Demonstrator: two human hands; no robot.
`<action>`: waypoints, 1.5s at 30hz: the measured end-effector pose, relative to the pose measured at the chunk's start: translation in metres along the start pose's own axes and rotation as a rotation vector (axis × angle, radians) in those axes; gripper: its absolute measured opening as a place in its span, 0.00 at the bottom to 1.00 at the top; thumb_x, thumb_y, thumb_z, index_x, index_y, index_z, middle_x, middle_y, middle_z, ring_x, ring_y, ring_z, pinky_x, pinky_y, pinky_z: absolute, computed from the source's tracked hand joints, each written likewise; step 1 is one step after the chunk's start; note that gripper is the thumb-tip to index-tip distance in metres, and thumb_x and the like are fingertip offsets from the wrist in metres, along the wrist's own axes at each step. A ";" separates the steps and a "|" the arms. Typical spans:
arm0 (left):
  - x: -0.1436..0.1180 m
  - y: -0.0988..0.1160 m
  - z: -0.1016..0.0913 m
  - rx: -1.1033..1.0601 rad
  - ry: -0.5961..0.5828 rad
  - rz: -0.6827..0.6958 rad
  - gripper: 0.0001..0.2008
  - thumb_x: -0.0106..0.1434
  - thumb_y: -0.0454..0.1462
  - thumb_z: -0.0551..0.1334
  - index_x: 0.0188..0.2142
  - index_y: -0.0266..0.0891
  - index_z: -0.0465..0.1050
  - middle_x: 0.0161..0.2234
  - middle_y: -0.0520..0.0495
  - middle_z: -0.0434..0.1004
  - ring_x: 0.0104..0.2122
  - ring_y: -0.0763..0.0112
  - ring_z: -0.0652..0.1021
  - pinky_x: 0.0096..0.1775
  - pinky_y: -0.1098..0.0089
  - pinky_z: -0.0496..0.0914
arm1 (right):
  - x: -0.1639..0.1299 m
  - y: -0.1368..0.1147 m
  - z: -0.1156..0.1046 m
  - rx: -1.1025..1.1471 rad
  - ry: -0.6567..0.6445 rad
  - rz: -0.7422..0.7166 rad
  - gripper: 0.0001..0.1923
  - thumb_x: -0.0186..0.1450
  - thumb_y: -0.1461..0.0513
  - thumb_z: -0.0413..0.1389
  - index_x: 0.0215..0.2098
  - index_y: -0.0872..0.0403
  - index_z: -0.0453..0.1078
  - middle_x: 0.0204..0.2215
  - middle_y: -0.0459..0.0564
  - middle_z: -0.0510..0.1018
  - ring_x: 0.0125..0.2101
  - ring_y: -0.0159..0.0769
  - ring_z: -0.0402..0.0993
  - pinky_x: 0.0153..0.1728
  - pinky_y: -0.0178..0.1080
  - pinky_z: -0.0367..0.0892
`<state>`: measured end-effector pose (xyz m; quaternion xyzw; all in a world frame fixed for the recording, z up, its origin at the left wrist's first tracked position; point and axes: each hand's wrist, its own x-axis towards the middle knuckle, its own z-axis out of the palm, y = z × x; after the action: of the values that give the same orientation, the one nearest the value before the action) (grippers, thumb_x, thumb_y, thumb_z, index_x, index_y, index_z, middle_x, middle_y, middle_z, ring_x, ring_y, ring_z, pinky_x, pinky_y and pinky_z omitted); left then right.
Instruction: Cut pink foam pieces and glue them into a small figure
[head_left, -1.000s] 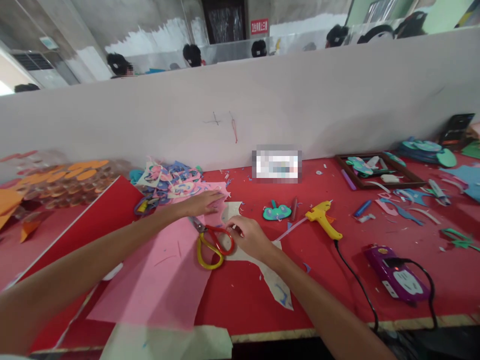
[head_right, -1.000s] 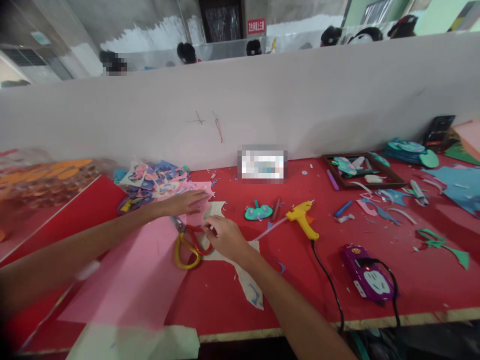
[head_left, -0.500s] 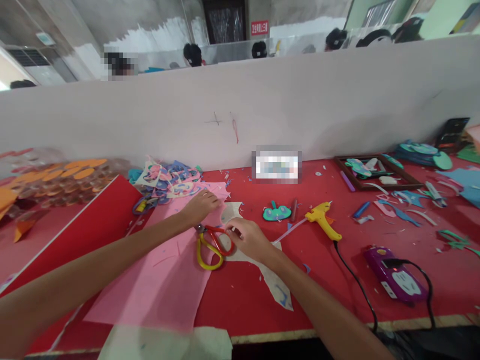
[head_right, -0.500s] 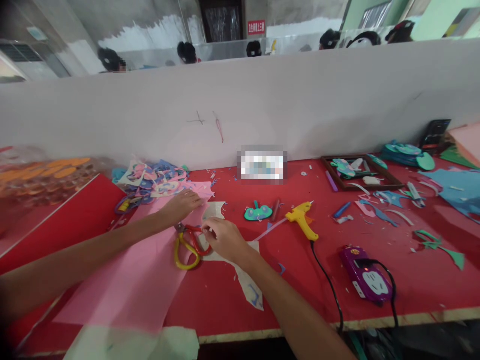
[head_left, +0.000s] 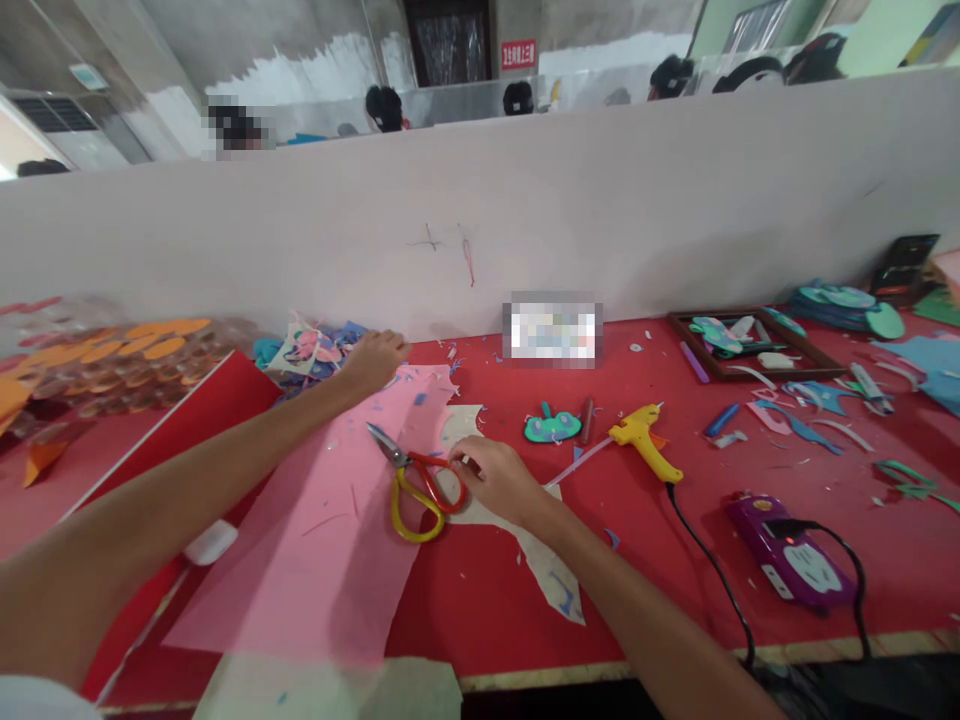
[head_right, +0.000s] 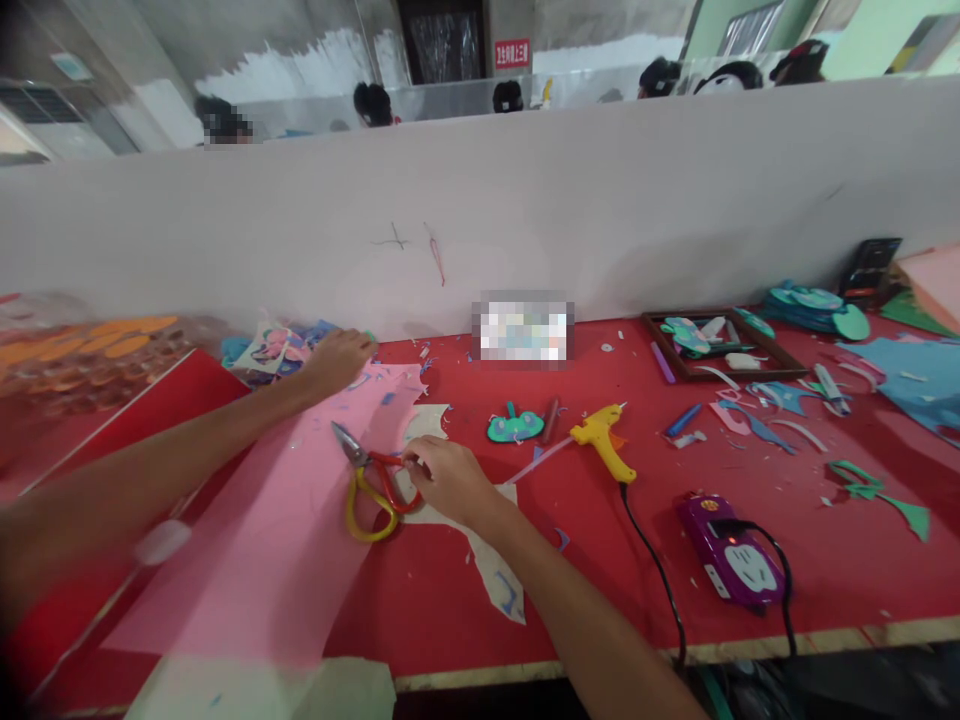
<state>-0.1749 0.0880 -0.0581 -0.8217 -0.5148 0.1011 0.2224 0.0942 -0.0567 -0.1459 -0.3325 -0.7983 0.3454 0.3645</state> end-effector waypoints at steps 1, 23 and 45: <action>0.003 -0.010 -0.001 0.033 0.000 -0.070 0.14 0.67 0.28 0.50 0.44 0.30 0.73 0.46 0.33 0.72 0.51 0.55 0.71 0.52 0.58 0.64 | 0.000 -0.001 0.000 -0.004 -0.002 0.002 0.05 0.69 0.66 0.54 0.40 0.55 0.72 0.36 0.46 0.76 0.35 0.27 0.70 0.37 0.29 0.59; 0.024 0.053 0.045 -0.648 -0.073 0.150 0.19 0.70 0.49 0.54 0.45 0.35 0.71 0.46 0.40 0.72 0.47 0.64 0.71 0.52 0.66 0.66 | -0.002 -0.011 -0.006 -0.061 -0.083 -0.026 0.07 0.70 0.68 0.53 0.42 0.54 0.72 0.41 0.46 0.77 0.38 0.28 0.71 0.39 0.30 0.59; 0.027 0.045 0.032 -0.411 -0.100 -0.090 0.11 0.66 0.30 0.50 0.44 0.32 0.69 0.43 0.36 0.74 0.44 0.59 0.75 0.45 0.64 0.68 | -0.002 -0.011 -0.006 -0.086 -0.125 -0.031 0.06 0.70 0.67 0.52 0.41 0.55 0.71 0.39 0.46 0.76 0.35 0.28 0.69 0.37 0.30 0.57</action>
<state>-0.1395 0.1042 -0.1057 -0.8199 -0.5713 0.0246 0.0287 0.0971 -0.0628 -0.1348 -0.3134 -0.8387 0.3251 0.3045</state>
